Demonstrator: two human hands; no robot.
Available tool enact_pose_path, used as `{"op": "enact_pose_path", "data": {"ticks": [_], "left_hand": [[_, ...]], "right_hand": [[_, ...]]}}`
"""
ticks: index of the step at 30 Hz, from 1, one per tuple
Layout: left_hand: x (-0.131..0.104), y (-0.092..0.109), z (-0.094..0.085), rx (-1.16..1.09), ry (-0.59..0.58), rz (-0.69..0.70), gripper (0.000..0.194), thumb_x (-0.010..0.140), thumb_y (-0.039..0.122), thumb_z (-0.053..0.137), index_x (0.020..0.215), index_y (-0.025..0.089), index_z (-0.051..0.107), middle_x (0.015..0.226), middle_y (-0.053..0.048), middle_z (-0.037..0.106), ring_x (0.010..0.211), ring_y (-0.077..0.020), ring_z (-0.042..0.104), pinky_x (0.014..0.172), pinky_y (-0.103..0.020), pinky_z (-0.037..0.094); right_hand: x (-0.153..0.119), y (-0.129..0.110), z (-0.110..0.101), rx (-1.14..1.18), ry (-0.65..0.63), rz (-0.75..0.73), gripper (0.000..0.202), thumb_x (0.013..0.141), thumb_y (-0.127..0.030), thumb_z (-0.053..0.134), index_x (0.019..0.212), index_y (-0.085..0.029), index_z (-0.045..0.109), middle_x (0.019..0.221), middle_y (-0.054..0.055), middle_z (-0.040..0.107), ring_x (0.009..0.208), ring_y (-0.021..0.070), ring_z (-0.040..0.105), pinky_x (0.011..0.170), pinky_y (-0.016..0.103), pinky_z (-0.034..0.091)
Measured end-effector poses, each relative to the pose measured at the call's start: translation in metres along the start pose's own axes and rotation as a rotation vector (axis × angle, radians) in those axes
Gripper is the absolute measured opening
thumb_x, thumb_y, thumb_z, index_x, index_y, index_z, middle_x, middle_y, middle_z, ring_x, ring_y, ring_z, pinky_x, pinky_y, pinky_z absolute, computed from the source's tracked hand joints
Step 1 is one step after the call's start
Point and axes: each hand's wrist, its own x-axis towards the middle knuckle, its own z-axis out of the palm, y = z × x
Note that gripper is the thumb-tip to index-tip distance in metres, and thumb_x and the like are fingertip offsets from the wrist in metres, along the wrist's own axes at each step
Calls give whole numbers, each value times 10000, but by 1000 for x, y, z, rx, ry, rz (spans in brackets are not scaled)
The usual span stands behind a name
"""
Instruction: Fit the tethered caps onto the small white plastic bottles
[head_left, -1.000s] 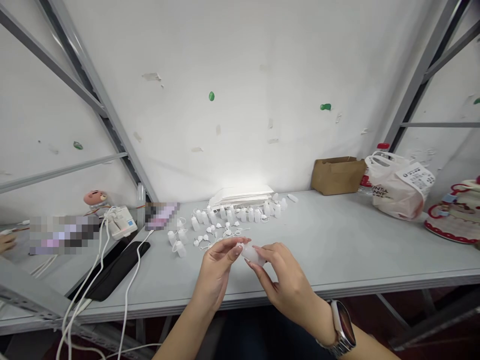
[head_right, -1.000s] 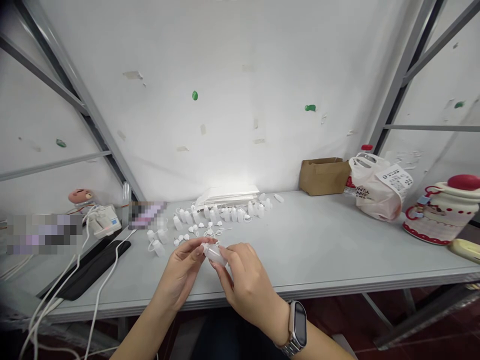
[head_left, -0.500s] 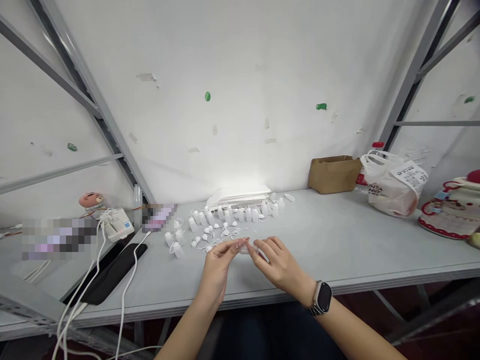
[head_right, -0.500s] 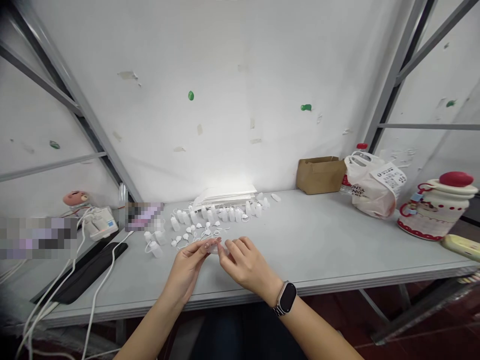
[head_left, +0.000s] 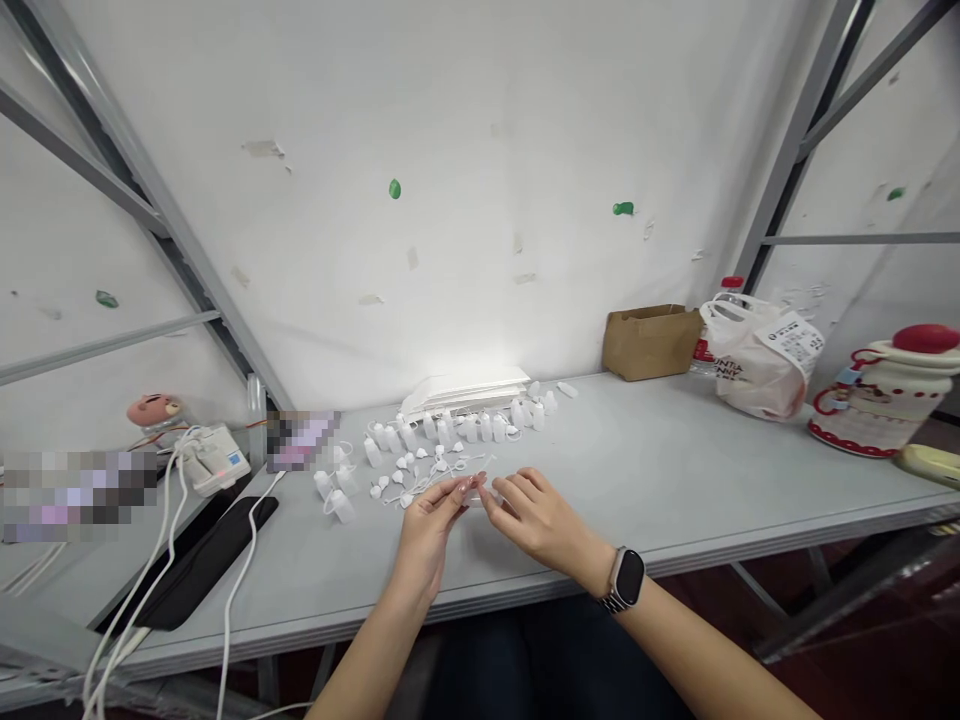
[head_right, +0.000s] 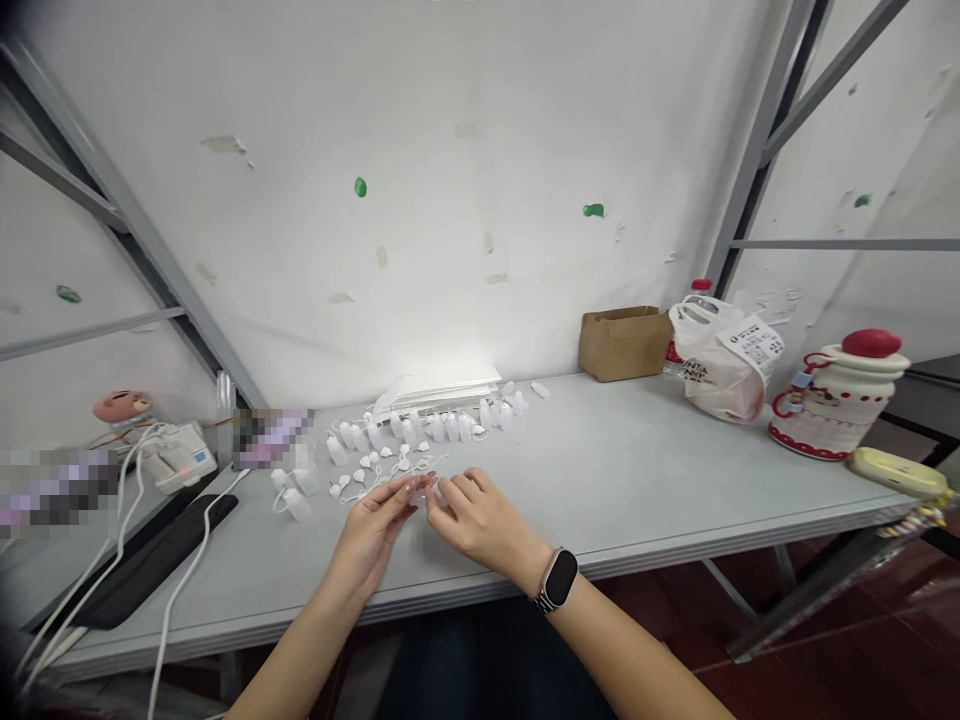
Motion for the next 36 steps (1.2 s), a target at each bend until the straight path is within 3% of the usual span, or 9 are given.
{"op": "enact_pose_path", "data": {"ticks": [4, 8, 11, 13, 16, 21, 25, 28, 36], "left_hand": [[-2, 3, 3, -12, 24, 54, 230, 658, 326, 707, 810, 154, 718, 984, -114, 715, 1033, -245, 601, 933, -364, 406], [-7, 7, 7, -81, -5, 105, 274, 678, 358, 693, 865, 159, 718, 1041, -109, 698, 1103, -261, 558, 1000, -402, 350], [-12, 11, 9, -78, -26, 84, 296, 689, 359, 687, 915, 170, 712, 1094, -101, 678, 1133, -257, 535, 1019, -395, 329], [-15, 13, 10, -66, -55, 65, 286, 705, 359, 673, 907, 160, 717, 1069, -106, 687, 1114, -260, 549, 1020, -398, 326], [-19, 16, 11, -49, -96, 46, 285, 727, 370, 650, 891, 149, 724, 1026, -115, 702, 1083, -270, 569, 1008, -414, 340], [-20, 19, 9, -11, -82, 100, 278, 711, 338, 671, 943, 190, 709, 1038, -81, 703, 1091, -247, 567, 1004, -372, 352], [-17, 17, 7, 19, -77, 135, 372, 716, 305, 668, 1075, 208, 644, 1026, -78, 707, 1050, -240, 597, 971, -386, 389], [-13, 14, 7, 20, -70, 159, 287, 692, 295, 686, 959, 187, 684, 1016, -87, 709, 1029, -254, 608, 941, -391, 419], [-10, 11, 7, -4, -53, 92, 223, 662, 302, 712, 835, 161, 701, 907, -83, 732, 887, -220, 654, 888, -367, 453]], "right_hand": [[7, -6, -1, 473, 40, 452, 155, 876, -179, 478, 971, -147, 596, 826, 81, 630, 754, 178, 566, 694, 343, 454], [17, -16, -6, 1481, -27, 1112, 203, 795, -353, 594, 799, -151, 582, 696, 21, 577, 605, 127, 540, 598, 274, 464], [22, -22, -12, 2050, -99, 1344, 209, 798, -349, 583, 750, -145, 577, 628, -4, 524, 512, 85, 475, 557, 245, 444], [25, -24, -17, 2174, -37, 1394, 201, 782, -335, 609, 736, -141, 575, 631, -10, 513, 498, 68, 454, 549, 229, 433], [27, -25, -22, 1990, 60, 1278, 221, 752, -345, 650, 727, -142, 569, 667, -6, 534, 539, 74, 478, 574, 230, 436], [24, -23, -23, 1287, 93, 1009, 208, 813, -366, 580, 844, -162, 556, 731, 21, 602, 653, 132, 555, 617, 278, 479], [15, -17, -21, 475, 128, 537, 152, 888, -204, 479, 1011, -144, 545, 845, 85, 642, 746, 176, 578, 704, 349, 462], [11, -10, -22, 50, 72, 221, 215, 881, -91, 435, 1070, -100, 537, 839, 109, 646, 764, 204, 575, 733, 389, 429], [13, -4, -28, -84, 65, 94, 258, 861, -18, 370, 1011, -86, 569, 874, 118, 645, 773, 195, 550, 760, 376, 412]]}}
